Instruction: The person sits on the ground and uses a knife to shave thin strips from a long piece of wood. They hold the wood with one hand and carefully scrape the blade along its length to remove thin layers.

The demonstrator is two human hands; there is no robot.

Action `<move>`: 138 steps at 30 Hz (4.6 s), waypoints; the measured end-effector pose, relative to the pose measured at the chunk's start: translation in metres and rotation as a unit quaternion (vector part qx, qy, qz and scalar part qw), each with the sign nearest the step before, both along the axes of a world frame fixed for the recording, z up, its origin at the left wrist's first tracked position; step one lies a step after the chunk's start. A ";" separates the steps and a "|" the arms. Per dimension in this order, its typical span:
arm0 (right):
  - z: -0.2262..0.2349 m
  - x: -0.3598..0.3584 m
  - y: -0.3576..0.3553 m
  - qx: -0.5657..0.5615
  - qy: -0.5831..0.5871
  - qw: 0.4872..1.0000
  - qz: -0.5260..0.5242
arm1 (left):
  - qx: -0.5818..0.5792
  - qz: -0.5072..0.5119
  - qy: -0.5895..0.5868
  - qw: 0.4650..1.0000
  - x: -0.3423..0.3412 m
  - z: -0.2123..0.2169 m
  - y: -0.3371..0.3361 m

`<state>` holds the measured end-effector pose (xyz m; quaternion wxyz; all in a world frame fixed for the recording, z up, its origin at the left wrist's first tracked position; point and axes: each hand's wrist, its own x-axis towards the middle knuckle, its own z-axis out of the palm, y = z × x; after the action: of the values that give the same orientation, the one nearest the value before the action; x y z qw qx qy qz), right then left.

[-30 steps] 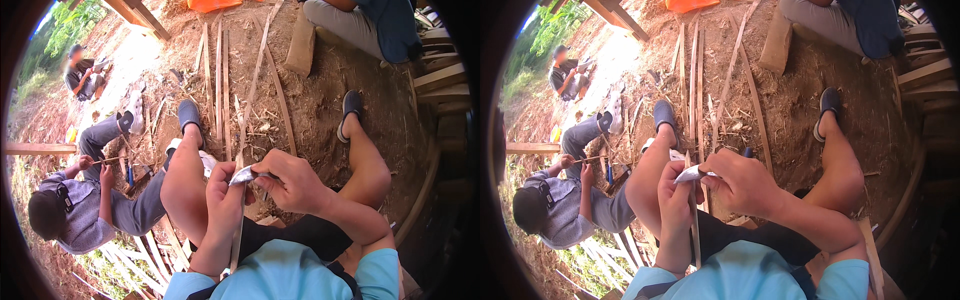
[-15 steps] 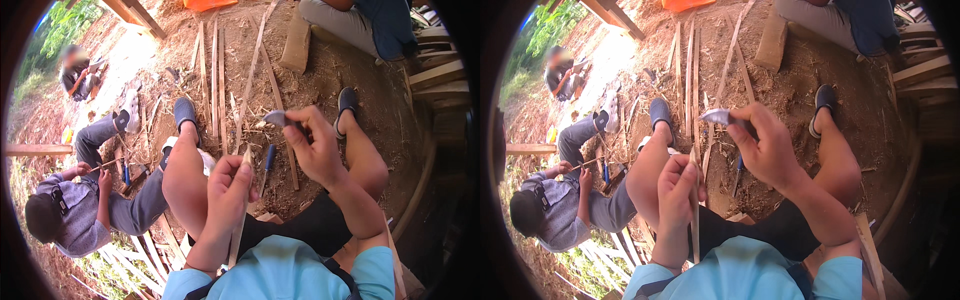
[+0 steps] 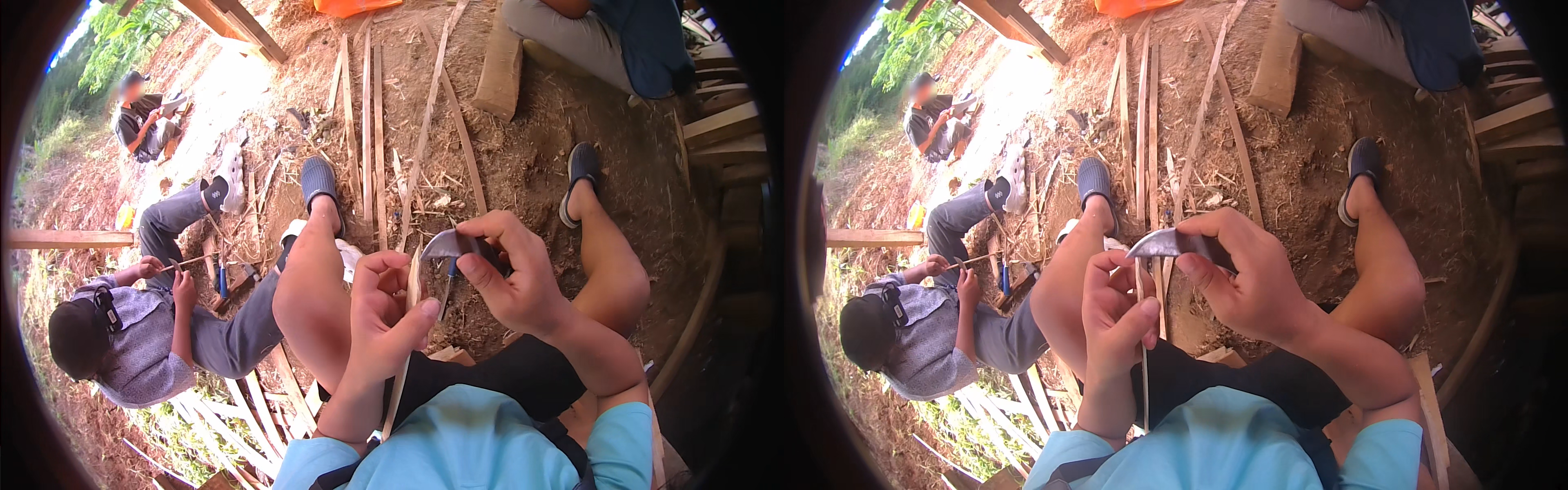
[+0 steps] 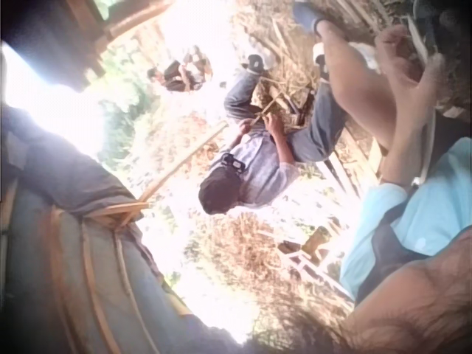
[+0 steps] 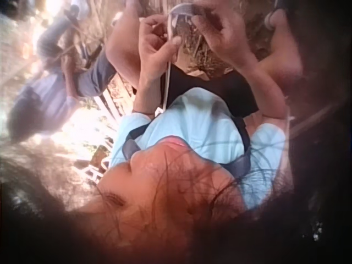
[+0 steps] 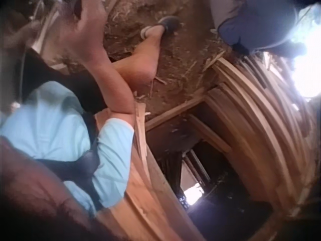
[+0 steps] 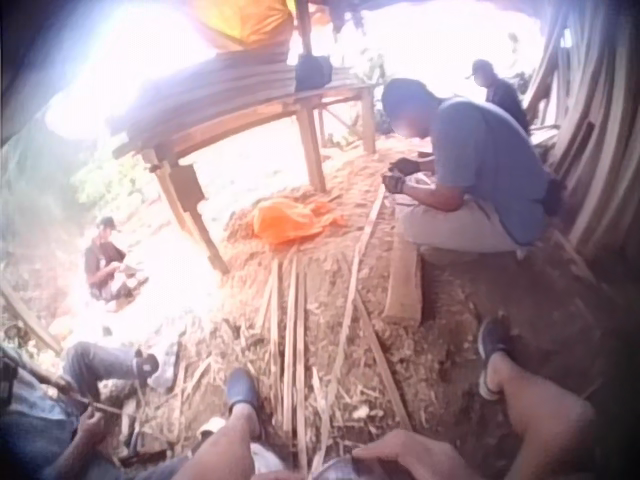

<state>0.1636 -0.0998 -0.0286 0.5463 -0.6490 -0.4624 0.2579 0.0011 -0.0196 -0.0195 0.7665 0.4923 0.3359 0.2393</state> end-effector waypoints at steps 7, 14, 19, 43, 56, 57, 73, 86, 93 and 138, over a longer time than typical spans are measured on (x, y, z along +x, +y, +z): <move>0.006 0.010 0.001 0.004 -0.004 1.000 -0.001 | -0.008 -0.038 0.009 0.999 0.005 -0.001 0.007; 0.006 0.008 -0.005 -0.010 -0.059 0.996 0.059 | -0.055 -0.068 0.032 0.996 0.003 -0.004 0.016; 0.003 0.006 -0.007 -0.013 -0.091 0.993 0.076 | -0.099 -0.050 0.007 0.994 0.003 -0.004 0.016; -0.020 0.024 0.018 0.048 -0.095 0.985 -0.133 | -0.113 -0.112 0.014 0.987 0.008 -0.001 -0.011; -0.010 -0.006 -0.007 0.060 -0.055 0.995 0.052 | -0.075 -0.013 -0.018 0.997 0.003 -0.008 -0.007; -0.011 -0.005 -0.008 0.058 -0.049 0.996 0.053 | -0.078 -0.013 -0.013 0.997 0.004 -0.008 -0.007; -0.006 0.007 -0.007 0.055 -0.034 0.992 0.108 | -0.139 -0.047 -0.022 0.989 0.009 -0.010 0.002; -0.016 0.042 0.016 0.050 0.014 0.988 -0.145 | 0.149 -0.166 0.048 0.974 0.022 -0.009 -0.068; -0.008 0.021 0.000 0.033 -0.099 0.995 0.003 | -0.014 -0.023 0.050 0.998 0.005 0.003 0.001; -0.003 -0.002 -0.008 -0.016 -0.091 0.987 0.128 | 0.104 0.013 0.054 0.993 0.004 0.008 -0.009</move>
<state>0.1615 -0.1076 -0.0313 0.4540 -0.6138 -0.5854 0.2729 0.0056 -0.0286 -0.0117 0.6885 0.5776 0.3564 0.2556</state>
